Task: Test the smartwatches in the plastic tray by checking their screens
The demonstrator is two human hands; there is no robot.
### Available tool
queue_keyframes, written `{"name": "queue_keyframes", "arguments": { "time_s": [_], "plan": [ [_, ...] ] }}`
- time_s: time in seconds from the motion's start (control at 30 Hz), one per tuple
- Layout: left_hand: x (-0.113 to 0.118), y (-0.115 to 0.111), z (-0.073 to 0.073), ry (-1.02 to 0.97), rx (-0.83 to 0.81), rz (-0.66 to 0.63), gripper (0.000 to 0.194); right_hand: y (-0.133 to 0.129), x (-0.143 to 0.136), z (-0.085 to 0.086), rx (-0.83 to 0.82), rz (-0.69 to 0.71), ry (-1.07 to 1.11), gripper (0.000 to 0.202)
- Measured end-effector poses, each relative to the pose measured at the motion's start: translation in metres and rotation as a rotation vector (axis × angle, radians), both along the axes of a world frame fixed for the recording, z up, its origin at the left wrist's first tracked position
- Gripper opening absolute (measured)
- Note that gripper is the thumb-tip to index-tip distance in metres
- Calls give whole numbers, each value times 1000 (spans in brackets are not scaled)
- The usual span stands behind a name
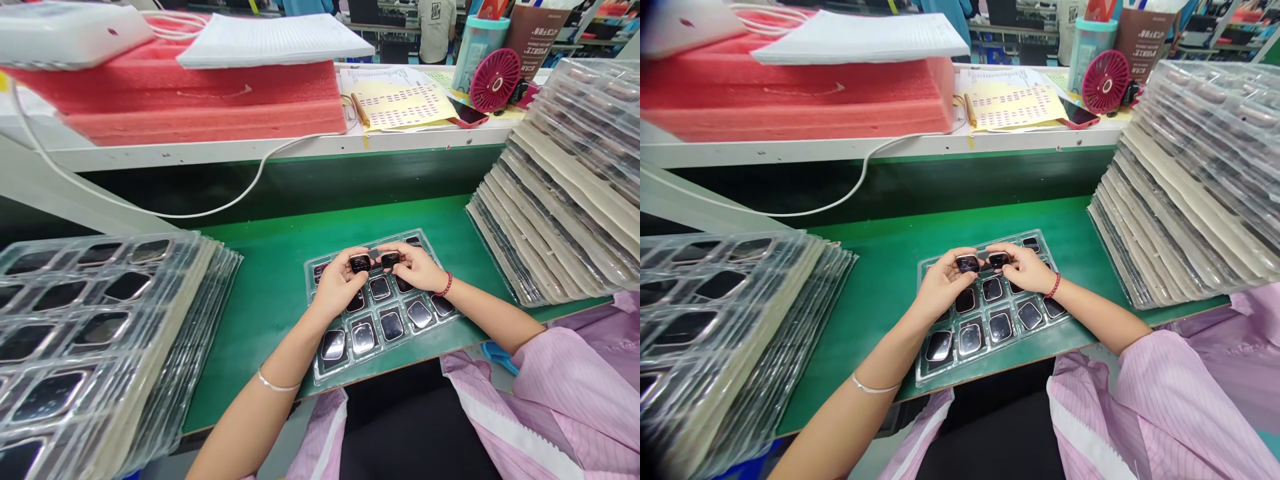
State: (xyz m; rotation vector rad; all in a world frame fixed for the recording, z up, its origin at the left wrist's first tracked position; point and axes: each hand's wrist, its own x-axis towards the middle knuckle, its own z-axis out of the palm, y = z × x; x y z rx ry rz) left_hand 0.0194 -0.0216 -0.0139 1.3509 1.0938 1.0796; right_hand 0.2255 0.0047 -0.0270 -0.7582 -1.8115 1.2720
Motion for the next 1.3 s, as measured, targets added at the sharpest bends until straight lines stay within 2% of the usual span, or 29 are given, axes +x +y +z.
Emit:
{"name": "queue_keyframes", "arguments": {
  "time_s": [0.17, 0.3, 0.4, 0.47, 0.6, 0.7, 0.83, 0.93, 1.0, 1.03, 1.07, 1.13, 1.2, 1.3],
  "plan": [
    [0, 0, 0, -1, 1, -4, 45, 0, 0, 1, 8, 7, 1, 50],
    [0, 0, 0, -61, -35, -11, 56, 1, 0, 0, -54, -5, 12, 57],
    [-3, 3, 0, -194, -99, -41, 68, 4, 0, -1, -222, 9, 112, 69],
    [-7, 5, 1, -303, -177, -70, 69, 8, 2, 0, -382, 38, 201, 70],
    [-15, 10, 9, -543, -386, -107, 46, 14, 9, 9, -741, 147, 353, 42],
    [-17, 11, 18, -688, -553, -122, 54, 18, 14, 16, -948, 227, 444, 63],
    [-16, 11, 25, -757, -654, -97, 63, 22, 16, 19, -1040, 242, 504, 72],
    [-16, 11, 22, -738, -628, -122, 53, 22, 17, 17, -1034, 243, 498, 65],
    [-16, 11, 18, -674, -553, -138, 39, 21, 16, 14, -968, 238, 483, 44],
    [-15, 10, 15, -623, -506, -140, 39, 20, 15, 12, -915, 225, 472, 33],
    [-14, 9, 12, -561, -456, -137, 45, 18, 14, 10, -853, 205, 454, 31],
    [-10, 7, 6, -427, -355, -117, 60, 15, 11, 5, -707, 145, 393, 48],
    [-6, 4, 1, -306, -261, -92, 66, 12, 6, 2, -551, 84, 298, 58],
    [-1, 1, -1, -166, -134, -72, 59, 6, 1, 1, -305, 16, 162, 49]
  ]
}}
